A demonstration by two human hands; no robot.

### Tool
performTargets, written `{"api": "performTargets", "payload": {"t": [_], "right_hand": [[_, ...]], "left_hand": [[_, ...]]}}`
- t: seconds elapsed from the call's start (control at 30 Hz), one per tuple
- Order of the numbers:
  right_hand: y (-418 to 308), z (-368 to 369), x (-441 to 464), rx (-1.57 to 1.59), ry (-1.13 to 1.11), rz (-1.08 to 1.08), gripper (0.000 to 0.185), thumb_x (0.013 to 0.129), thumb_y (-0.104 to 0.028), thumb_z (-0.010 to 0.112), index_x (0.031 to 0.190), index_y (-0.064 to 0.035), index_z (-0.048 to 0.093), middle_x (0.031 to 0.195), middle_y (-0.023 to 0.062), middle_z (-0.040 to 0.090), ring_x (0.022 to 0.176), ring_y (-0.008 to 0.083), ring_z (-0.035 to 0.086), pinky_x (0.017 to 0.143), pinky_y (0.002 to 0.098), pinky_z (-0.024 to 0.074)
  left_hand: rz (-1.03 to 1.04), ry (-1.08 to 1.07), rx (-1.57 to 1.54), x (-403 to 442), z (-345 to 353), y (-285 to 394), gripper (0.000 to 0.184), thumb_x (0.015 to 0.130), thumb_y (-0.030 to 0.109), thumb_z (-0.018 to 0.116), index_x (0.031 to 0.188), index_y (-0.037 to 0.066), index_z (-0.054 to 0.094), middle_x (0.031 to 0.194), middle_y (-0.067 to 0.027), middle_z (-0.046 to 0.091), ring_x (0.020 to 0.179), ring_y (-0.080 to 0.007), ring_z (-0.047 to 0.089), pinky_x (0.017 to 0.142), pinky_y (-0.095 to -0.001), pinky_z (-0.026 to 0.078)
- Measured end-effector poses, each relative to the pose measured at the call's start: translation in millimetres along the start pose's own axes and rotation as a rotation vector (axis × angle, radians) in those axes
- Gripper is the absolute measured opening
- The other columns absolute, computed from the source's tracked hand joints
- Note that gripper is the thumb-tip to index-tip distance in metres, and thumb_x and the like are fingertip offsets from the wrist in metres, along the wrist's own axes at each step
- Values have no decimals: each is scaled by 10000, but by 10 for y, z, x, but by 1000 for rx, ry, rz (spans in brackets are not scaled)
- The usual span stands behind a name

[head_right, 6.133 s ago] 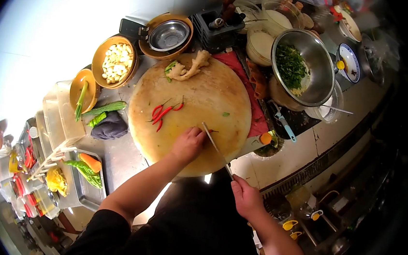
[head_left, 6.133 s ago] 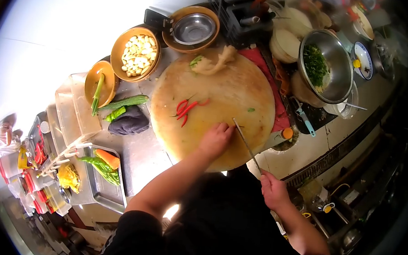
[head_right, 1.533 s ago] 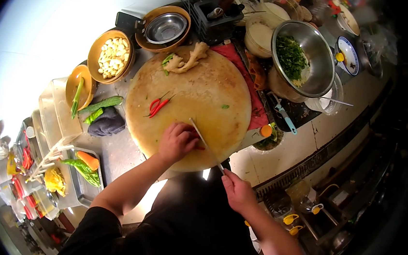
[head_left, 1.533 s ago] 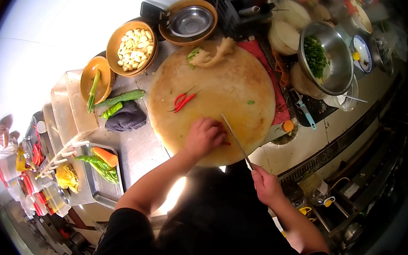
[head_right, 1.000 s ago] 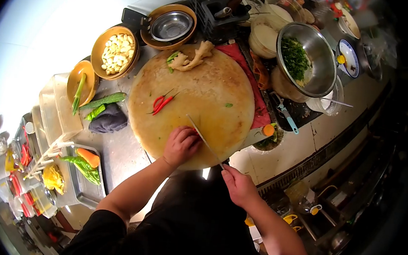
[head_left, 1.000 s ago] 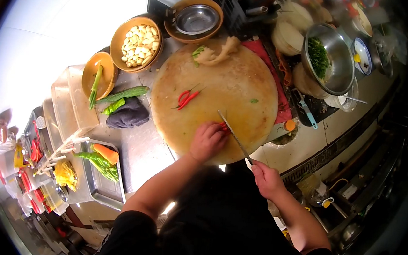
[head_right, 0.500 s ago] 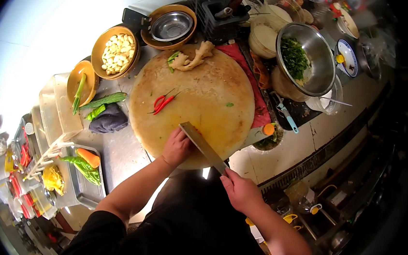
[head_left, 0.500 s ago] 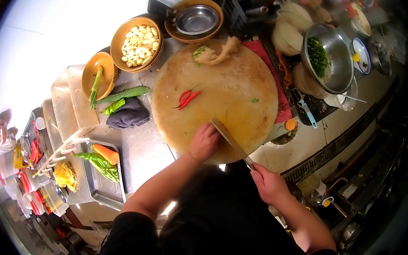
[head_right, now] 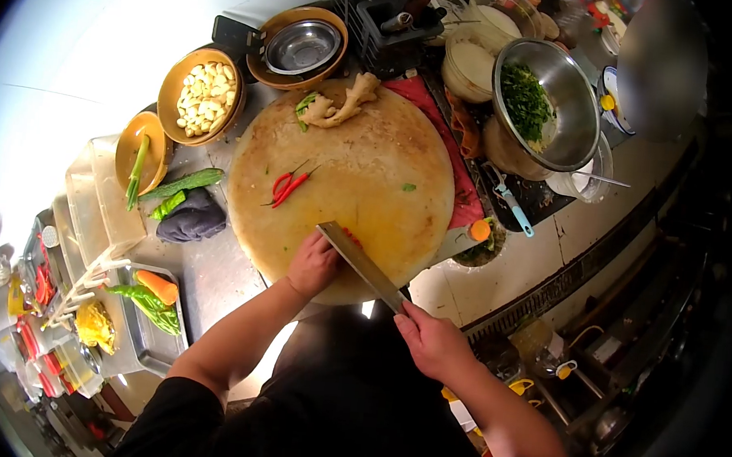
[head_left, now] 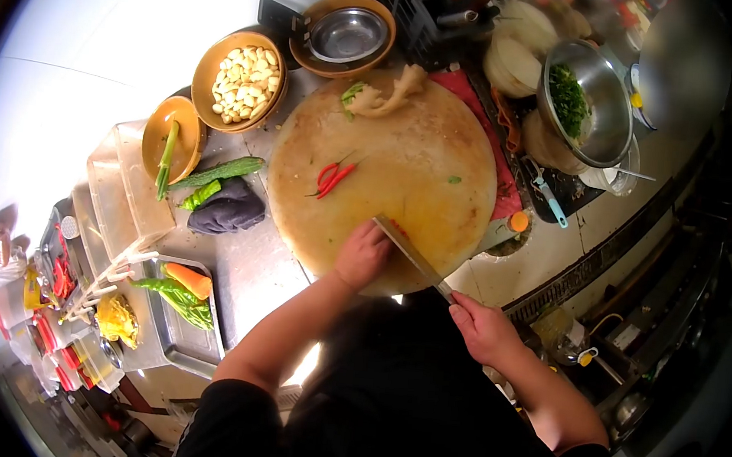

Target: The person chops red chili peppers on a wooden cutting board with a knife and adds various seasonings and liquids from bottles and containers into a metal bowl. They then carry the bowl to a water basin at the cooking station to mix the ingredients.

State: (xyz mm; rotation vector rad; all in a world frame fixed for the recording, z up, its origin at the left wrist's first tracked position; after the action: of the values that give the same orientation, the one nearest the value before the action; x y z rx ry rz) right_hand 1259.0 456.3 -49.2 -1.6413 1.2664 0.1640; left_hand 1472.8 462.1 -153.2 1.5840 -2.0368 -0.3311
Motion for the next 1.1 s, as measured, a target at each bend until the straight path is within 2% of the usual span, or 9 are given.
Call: {"api": "performTargets", "payload": {"t": [0.37,0.57,0.63,0.73,0.87,1.1], "right_hand": [[23,171,234,-138,-77,76,512,974,-434,438,1293,-40,513,979,244,656,932,436,615,818,469,496],[-17,137,528,-37,-47,-13,522,971,-440,448,1293,-39,534,1025,255,648,965,429,613,844,443,494],[0,56,431,-23,-27,-3,517,970,-437,454,1283,-35,543,1027,254,647,967,428,611,844,437,495],[-67,-34,147,-33,-35,17,513,969,-431,460,1278,-31,546,1028,253,646,968,429,610,843,434,495],[-64,-21,40,-56,-116,119,520,970,-433,454,1291,-29,528,1045,259,639,977,429,608,849,439,493],[-97,203,546,-144,-61,51,517,970,-431,453,1282,-28,534,1036,260,640,986,428,606,851,440,493]], "left_hand": [[28,-39,-47,-74,90,-88,296,749,95,597,1025,24,676,1146,-109,615,1116,-296,553,958,-371,468],[16,-77,-87,-56,71,-87,325,746,91,601,1057,47,682,1175,-98,598,1150,-295,526,967,-360,466],[43,-21,-86,4,1,-43,307,688,66,637,989,36,689,1101,-96,630,1072,-304,566,929,-370,484],[46,-48,-87,-69,70,-92,314,729,68,607,1032,38,683,1154,-101,591,1138,-300,521,941,-349,474],[31,-59,-104,-75,69,-89,288,731,61,611,1007,31,684,1151,-107,590,1122,-299,529,919,-352,487],[-19,-50,-92,-106,49,-79,249,755,71,613,988,34,690,1112,-96,616,1078,-299,561,874,-355,509]]}}
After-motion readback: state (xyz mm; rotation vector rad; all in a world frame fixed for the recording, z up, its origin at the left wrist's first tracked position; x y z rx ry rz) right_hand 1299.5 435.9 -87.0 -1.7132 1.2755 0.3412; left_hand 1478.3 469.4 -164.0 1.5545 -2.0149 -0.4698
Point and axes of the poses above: each hand's wrist, its own x-axis towards the middle knuckle, its own z-axis out of the palm, y = z × x, the point moved 6 cm from there along x, towards the middle knuckle
